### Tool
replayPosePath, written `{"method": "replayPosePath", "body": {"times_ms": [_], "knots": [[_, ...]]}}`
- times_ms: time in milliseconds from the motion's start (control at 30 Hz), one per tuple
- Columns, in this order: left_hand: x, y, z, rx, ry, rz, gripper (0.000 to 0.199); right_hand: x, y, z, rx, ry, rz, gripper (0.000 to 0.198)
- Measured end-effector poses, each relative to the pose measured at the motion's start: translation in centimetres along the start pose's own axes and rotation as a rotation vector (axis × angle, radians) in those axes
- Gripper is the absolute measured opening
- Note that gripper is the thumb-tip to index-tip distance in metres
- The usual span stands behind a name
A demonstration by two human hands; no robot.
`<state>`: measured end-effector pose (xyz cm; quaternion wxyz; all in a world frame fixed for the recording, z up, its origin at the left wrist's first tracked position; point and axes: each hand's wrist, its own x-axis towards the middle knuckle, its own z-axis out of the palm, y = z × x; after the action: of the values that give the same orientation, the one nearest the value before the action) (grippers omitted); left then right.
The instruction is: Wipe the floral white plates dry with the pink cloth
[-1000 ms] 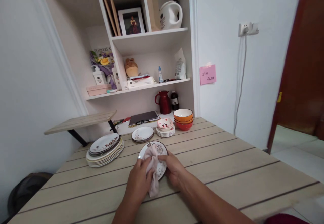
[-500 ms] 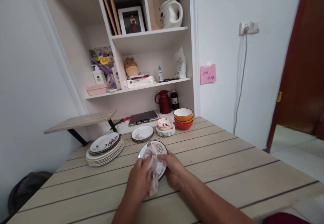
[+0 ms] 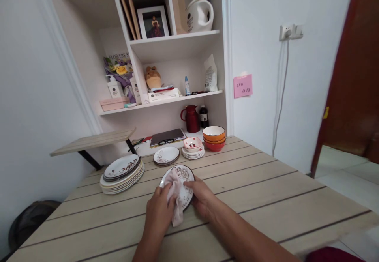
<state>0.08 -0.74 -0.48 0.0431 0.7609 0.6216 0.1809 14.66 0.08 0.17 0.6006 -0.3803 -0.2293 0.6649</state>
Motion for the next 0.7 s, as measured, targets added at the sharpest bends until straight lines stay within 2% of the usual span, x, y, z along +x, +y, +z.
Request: {"method": "replayPosePath", "body": {"times_ms": [100,233,433,700], "knots": [[-0.04,0.1,-0.08,0.046,0.017,0.018,0.042,-0.03,0.04,0.04,0.009,-0.003,0.002,0.036],[-0.2,0.38,-0.33,0.105,0.051,0.157,0.042,-0.04,0.1,0.06,0.016,-0.021,-0.01,0.035],[-0.52,0.71,-0.48,0.051,0.038,0.285,0.037,0.02,0.21,-0.04,-0.015,-0.006,0.005,0.035],[-0.25,0.76,-0.07,-0.051,0.039,0.14,0.04,-0.16,-0.03,0.13,-0.009,-0.013,0.016,0.032]]}}
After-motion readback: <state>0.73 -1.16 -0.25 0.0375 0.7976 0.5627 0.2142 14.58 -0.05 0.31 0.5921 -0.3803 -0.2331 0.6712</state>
